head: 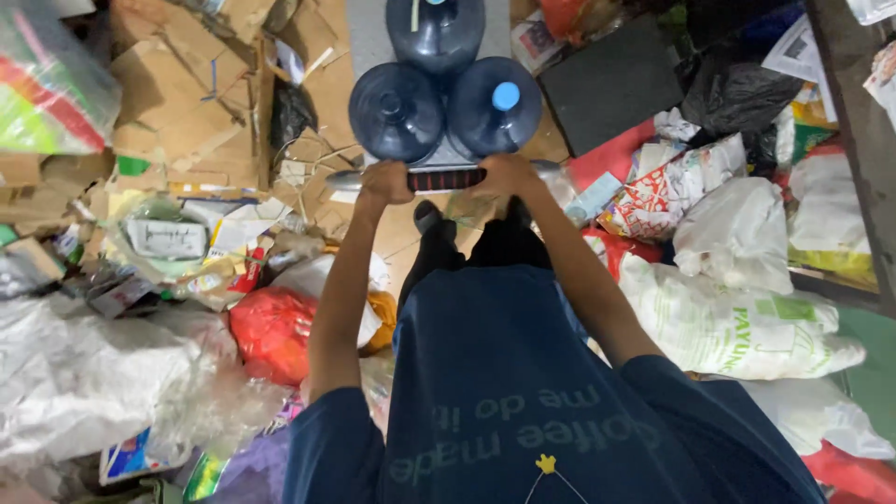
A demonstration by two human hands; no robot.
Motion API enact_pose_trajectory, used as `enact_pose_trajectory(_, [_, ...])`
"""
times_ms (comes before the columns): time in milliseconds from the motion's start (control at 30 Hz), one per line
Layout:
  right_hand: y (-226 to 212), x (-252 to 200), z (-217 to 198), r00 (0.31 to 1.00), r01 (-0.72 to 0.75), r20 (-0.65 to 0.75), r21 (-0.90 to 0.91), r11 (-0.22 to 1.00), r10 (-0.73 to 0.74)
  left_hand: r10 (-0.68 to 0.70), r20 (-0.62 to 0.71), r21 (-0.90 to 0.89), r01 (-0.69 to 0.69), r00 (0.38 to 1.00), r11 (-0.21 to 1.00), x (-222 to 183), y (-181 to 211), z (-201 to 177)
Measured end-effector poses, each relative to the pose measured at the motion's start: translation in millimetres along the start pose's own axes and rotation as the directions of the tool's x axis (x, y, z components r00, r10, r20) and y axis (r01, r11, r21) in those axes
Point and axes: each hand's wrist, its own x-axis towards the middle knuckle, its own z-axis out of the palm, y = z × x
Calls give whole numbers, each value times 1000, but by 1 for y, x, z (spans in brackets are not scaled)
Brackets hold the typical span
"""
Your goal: The recorder weighs several large blue water gallons on a digital scale and records the weight in a notebook.
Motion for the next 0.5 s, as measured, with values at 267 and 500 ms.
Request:
enact_pose_trajectory(267, [-13,-39,20,1000,-31,-2,-64,997,31,50,-81,-50,-54,995,997,-31,10,37])
enact_pose_trajectory(500, [-15,-107,56,997,-41,-65,-74,996,36,37,-224,-33,-45,974,998,-58,10,113])
